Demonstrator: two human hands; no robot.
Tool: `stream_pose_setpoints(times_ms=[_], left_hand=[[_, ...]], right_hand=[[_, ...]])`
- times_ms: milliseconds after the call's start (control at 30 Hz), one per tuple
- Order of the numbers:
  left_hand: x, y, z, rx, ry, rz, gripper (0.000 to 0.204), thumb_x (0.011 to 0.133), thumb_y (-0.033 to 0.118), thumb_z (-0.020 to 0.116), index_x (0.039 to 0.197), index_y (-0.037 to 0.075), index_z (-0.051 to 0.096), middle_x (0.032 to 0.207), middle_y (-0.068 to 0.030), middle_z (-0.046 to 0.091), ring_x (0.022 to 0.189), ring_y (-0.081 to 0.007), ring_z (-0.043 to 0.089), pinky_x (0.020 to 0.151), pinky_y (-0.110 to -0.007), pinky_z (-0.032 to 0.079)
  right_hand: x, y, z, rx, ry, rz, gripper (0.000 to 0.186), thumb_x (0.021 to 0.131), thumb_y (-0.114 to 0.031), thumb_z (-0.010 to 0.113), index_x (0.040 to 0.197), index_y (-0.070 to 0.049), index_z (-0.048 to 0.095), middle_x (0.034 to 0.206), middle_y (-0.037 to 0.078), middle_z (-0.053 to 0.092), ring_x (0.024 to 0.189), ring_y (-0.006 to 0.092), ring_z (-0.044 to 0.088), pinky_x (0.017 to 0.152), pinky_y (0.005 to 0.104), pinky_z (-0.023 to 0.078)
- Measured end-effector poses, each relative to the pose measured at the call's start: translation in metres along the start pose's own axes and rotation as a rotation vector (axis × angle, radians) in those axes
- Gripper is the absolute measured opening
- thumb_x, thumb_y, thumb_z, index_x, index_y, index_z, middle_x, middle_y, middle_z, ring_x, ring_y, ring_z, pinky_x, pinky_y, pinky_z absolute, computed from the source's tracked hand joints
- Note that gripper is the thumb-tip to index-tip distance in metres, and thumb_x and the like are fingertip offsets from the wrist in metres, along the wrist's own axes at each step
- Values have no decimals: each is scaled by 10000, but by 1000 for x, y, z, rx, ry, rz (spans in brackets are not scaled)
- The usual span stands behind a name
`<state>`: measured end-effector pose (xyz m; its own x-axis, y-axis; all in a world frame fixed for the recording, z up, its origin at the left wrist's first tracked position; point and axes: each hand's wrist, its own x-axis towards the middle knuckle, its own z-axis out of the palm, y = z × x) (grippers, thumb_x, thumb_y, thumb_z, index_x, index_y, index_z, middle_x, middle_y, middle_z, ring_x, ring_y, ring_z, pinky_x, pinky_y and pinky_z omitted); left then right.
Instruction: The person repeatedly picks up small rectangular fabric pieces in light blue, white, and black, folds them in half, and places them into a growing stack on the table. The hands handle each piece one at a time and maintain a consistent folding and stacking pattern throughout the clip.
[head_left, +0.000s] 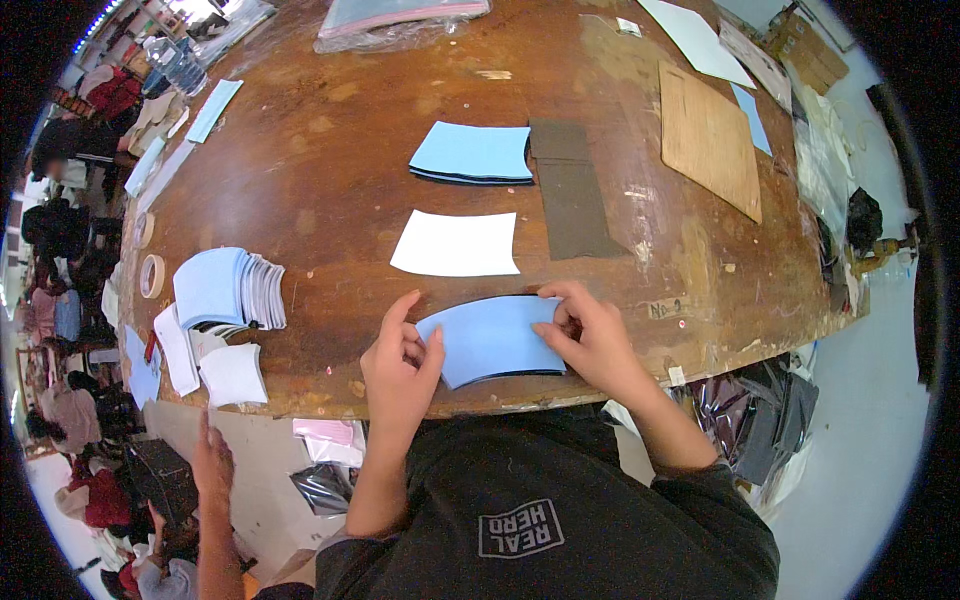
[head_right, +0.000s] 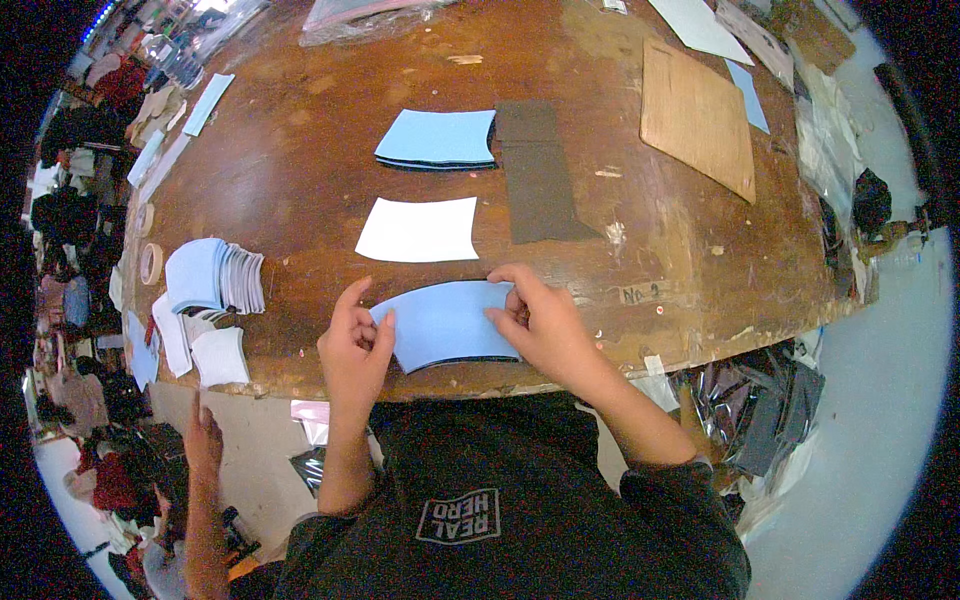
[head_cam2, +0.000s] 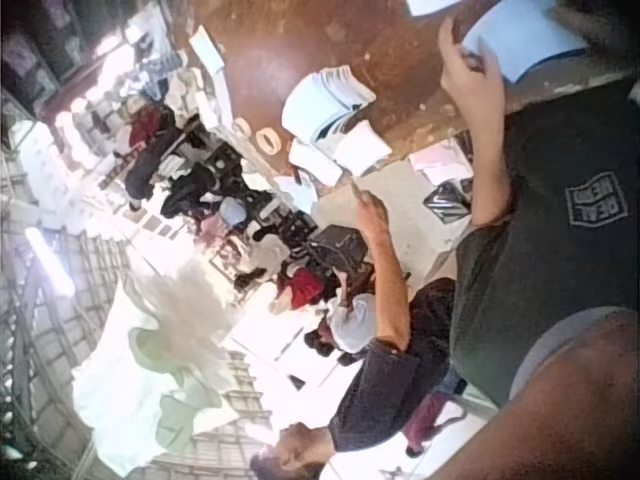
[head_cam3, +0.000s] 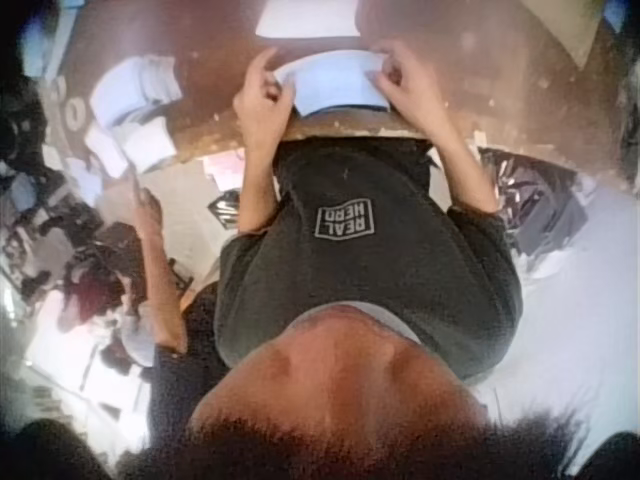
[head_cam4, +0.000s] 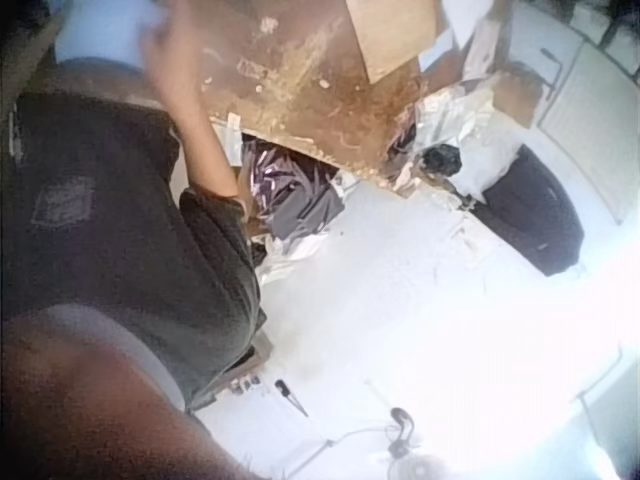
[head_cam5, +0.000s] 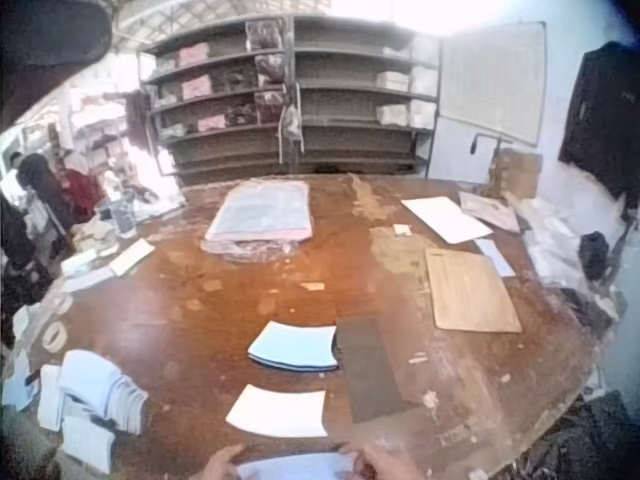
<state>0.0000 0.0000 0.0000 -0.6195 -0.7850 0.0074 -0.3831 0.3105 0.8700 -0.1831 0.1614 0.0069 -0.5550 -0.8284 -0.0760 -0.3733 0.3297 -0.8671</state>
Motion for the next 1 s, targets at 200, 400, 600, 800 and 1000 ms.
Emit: stream_pose_setpoints(times_ms=[200,400,600,800,1000], left_hand=[[5,-2,5,-22,14,38,442,879,16,699,1305,21,583,687,-47,545,584,-98,537,585,-265,477],[4,-5,3,-9,19,38,440,869,17,706,1293,24,592,699,-47,527,595,-106,515,575,-267,463],[12,-8,-7,120,100,118,400,839,31,732,1225,40,627,735,-33,431,593,-112,421,538,-268,376],[26,-8,-13,87,135,126,350,839,35,734,1176,39,643,772,-35,428,584,-119,410,529,-273,359],[34,-7,-18,55,104,97,328,844,33,726,1163,26,648,838,-60,490,647,-135,468,578,-273,413]], right_hand=[[4,2,-4,-5,26,-2,362,860,-79,746,1180,-47,580,664,43,569,579,118,547,557,278,452],[7,4,-4,-52,28,35,353,860,-122,753,1165,-45,593,679,65,590,598,170,587,568,317,475],[66,-14,-20,-417,89,-305,230,858,-214,729,1010,-54,664,899,134,609,875,303,610,776,415,513],[127,-38,35,-608,-231,-707,236,825,-191,714,973,-11,674,931,123,626,919,303,630,798,403,548],[142,-33,67,-1063,-246,-781,155,774,-122,632,870,-4,659,847,114,626,818,260,668,626,327,576]])
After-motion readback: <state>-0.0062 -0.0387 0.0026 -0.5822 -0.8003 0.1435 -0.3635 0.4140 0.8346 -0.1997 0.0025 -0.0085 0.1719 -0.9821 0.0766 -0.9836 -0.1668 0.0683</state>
